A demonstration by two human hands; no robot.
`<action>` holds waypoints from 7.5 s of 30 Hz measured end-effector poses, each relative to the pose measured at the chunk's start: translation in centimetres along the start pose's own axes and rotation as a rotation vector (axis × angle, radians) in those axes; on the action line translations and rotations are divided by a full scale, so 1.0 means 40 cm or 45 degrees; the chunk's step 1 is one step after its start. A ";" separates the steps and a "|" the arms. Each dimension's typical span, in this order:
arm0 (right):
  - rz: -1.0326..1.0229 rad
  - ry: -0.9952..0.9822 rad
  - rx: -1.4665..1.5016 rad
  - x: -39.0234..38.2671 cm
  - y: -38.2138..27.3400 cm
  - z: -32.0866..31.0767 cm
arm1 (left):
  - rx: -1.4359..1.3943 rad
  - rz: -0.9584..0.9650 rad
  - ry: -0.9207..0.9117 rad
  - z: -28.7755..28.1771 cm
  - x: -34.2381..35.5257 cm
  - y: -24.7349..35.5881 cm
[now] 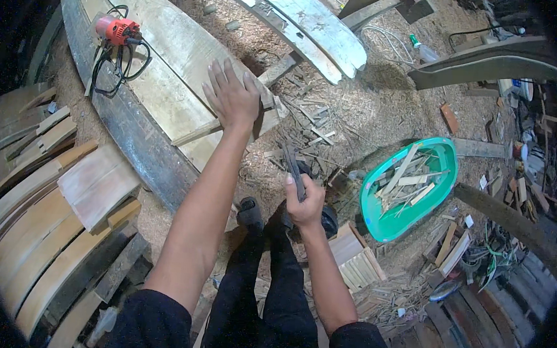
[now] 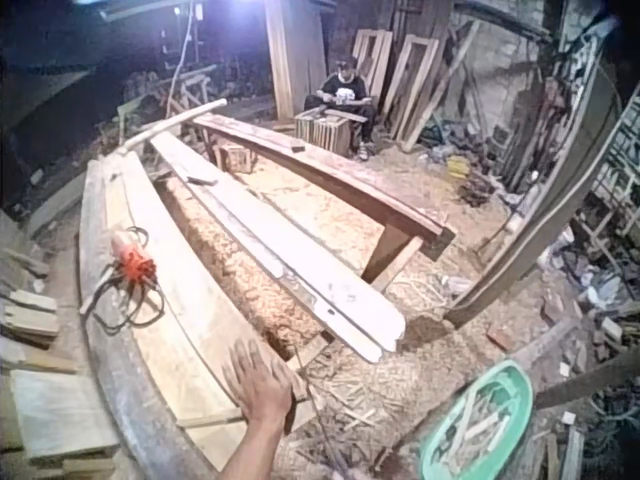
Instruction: Cutting wood slats with a hand saw and assembling them into a small structure using pliers and an axe for hammering.
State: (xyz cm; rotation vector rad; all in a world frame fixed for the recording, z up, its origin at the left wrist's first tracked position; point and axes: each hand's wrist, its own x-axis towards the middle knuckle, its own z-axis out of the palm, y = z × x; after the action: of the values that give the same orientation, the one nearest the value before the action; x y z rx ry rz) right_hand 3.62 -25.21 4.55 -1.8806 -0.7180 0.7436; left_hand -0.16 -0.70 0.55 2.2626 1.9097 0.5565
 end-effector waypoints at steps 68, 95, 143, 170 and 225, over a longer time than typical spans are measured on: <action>0.149 -0.145 -0.021 0.015 -0.055 -0.034 | 0.013 -0.183 0.067 0.032 0.040 0.028; 0.199 -0.118 -0.035 0.039 -0.057 -0.026 | 0.067 -0.196 -0.002 0.027 0.035 0.032; 0.046 -0.132 -0.069 0.072 -0.085 -0.045 | 0.065 -0.196 -0.012 0.016 0.038 0.033; 0.078 -0.083 -0.092 0.033 -0.081 -0.036 | -0.008 -0.179 -0.024 0.017 0.031 0.023; -0.169 0.400 -0.021 0.042 -0.278 -0.033 | -0.628 0.829 -0.355 -0.171 -0.130 -0.139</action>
State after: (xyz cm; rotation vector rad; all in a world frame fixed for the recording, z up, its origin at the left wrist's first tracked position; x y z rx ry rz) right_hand 3.87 -20.58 14.89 -1.8876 -0.6407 0.3479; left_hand -8.43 -5.64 4.02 2.4044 0.7710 0.6422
